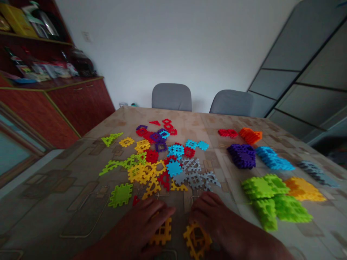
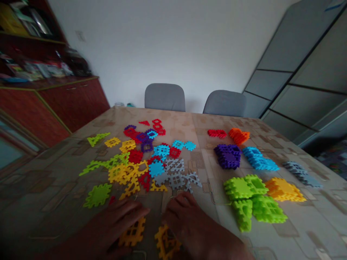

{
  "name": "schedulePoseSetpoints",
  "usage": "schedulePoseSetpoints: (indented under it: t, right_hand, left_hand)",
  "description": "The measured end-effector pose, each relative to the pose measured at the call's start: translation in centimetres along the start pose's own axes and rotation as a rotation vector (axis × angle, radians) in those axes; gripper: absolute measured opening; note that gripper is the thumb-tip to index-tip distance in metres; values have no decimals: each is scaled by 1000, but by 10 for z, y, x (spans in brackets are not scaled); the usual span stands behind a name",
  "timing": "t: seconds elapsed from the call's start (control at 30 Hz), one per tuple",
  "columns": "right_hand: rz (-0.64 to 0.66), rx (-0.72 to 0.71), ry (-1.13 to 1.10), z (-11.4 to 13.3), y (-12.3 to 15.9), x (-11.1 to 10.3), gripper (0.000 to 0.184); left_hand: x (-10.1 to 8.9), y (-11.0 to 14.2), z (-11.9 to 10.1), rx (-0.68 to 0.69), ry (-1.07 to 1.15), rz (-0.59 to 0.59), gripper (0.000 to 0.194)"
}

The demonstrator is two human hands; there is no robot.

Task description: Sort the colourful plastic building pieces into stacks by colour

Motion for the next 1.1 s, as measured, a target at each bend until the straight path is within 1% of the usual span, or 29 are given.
schedulePoseSetpoints:
  t: [0.1, 0.23, 0.37, 0.5, 0.6, 0.67, 0.77, 0.93, 1.03, 1.1]
  right_hand:
    - [10, 9, 63, -4, 1, 5, 44]
    - [9, 32, 93, -7, 1, 9, 47]
    - [16, 28, 70, -5, -2, 10, 39]
    - [12, 72, 33, -13, 1, 6, 47]
    - [-5, 132, 26, -22, 6, 2, 51]
    - [16, 155, 20, -25, 8, 3, 55]
    - [42, 176, 22, -27, 7, 6, 56]
    - [27, 173, 20, -29, 6, 8, 61]
    - [29, 158, 30, -28, 7, 7, 62]
    - [4, 143, 34, -25, 8, 3, 62]
  left_hand:
    - [2, -1, 1, 6, -19, 0, 72]
    - [-1, 1, 1, 21, -10, -18, 69]
    - [-2, 3, 2, 31, 8, -29, 67]
    - [5, 3, 6, 75, 17, -76, 68]
    - [12, 1, 10, 78, 15, -80, 70]
    - [13, 0, 11, 72, 9, -73, 73]
    - [10, 1, 9, 69, -4, -66, 73]
    - [-1, 3, 1, 67, 1, -95, 67]
    - [-4, 5, -2, 56, -14, -64, 67]
    - [-9, 6, 0, 33, -1, -39, 68]
Point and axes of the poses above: each hand's wrist, its own y-axis away from the middle knuckle, its own x-axis out of the palm, z = x × y, the point moved 8 cm from there along -y, towards the middle knuckle, and after that the axes turned 13 degrees about -x, right-handed, at the moved point
